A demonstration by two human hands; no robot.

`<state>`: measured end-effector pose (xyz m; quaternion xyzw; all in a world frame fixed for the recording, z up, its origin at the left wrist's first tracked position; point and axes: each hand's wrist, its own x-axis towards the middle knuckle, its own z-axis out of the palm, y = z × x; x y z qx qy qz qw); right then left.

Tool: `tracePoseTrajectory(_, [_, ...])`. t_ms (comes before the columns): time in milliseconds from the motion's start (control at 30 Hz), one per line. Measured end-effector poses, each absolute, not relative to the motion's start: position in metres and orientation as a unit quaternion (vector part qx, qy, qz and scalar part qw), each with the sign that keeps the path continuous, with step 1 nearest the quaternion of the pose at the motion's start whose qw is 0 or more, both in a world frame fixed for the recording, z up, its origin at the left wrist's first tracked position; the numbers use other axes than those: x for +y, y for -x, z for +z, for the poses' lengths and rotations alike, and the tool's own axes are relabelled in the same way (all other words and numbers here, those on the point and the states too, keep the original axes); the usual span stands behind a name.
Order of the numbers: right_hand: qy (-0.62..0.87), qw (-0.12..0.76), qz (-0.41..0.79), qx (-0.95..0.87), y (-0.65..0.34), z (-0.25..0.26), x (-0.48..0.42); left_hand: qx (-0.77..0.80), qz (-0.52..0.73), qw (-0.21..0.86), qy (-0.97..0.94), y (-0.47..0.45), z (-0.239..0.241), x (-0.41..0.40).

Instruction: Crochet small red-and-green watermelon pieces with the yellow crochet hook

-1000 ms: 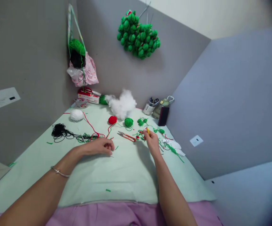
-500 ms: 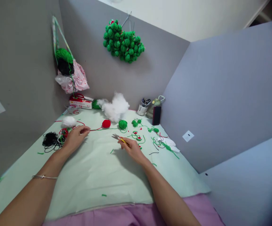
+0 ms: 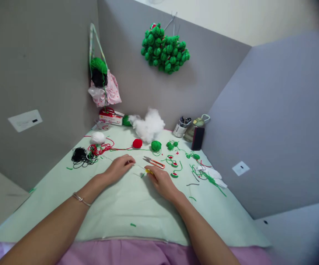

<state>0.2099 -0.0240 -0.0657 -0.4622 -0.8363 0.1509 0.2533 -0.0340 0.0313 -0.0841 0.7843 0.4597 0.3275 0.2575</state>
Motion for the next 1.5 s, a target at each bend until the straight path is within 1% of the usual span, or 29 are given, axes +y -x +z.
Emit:
tracePoseTrajectory(133, [0.493,0.258,0.146,-0.818,-0.207,-0.07,-0.022,0.43,0.283,0.27,-0.814,0.02,-0.081,0.017])
tracePoseTrajectory(300, [0.489,0.236,0.14,-0.828,-0.195,-0.063,-0.011,0.424,0.256,0.278,-0.823,0.034,-0.074,0.02])
tracePoseTrajectory(500, [0.467,0.229,0.09,-0.849,-0.154,-0.033,0.021,0.494,0.273,0.245,-0.789,0.072,-0.069,0.041])
tracePoseTrajectory(600, [0.454,0.229,0.053,-0.859,-0.135,-0.027,0.022,0.524,0.268,0.229,-0.775,0.087,-0.07,0.05])
tracePoseTrajectory(667, [0.404,0.202,0.006,-0.892,-0.128,-0.031,0.012,0.533,0.258,0.225,-0.774,0.092,-0.071,0.055])
tracePoseTrajectory(733, [0.375,0.174,-0.011,-0.911,-0.129,-0.039,-0.004,0.539,0.25,0.22,-0.774,0.092,-0.074,0.057])
tracePoseTrajectory(800, [0.356,0.139,-0.006,-0.924,-0.138,-0.046,-0.019,0.54,0.251,0.211,-0.775,0.086,-0.076,0.056])
tracePoseTrajectory(867, [0.379,0.132,0.032,-0.915,-0.156,-0.048,-0.028,0.529,0.27,0.196,-0.78,0.075,-0.079,0.051])
tracePoseTrajectory(933, [0.456,0.171,0.096,-0.868,-0.182,-0.046,-0.027,0.506,0.297,0.186,-0.788,0.062,-0.083,0.044])
tracePoseTrajectory(1000, [0.511,0.202,0.096,-0.83,-0.213,-0.039,-0.016,0.484,0.303,0.195,-0.797,0.049,-0.086,0.037])
tracePoseTrajectory(1167, [0.629,0.297,0.091,-0.713,-0.282,-0.032,0.023,0.467,0.256,0.211,-0.82,0.034,-0.095,0.029])
tracePoseTrajectory(1300, [0.644,0.342,0.123,-0.673,-0.296,-0.049,0.031,0.458,0.238,0.208,-0.831,0.034,-0.098,0.029])
tracePoseTrajectory(1500, [0.595,0.36,0.167,-0.699,-0.267,-0.064,0.018,0.45,0.233,0.201,-0.838,0.035,-0.093,0.025])
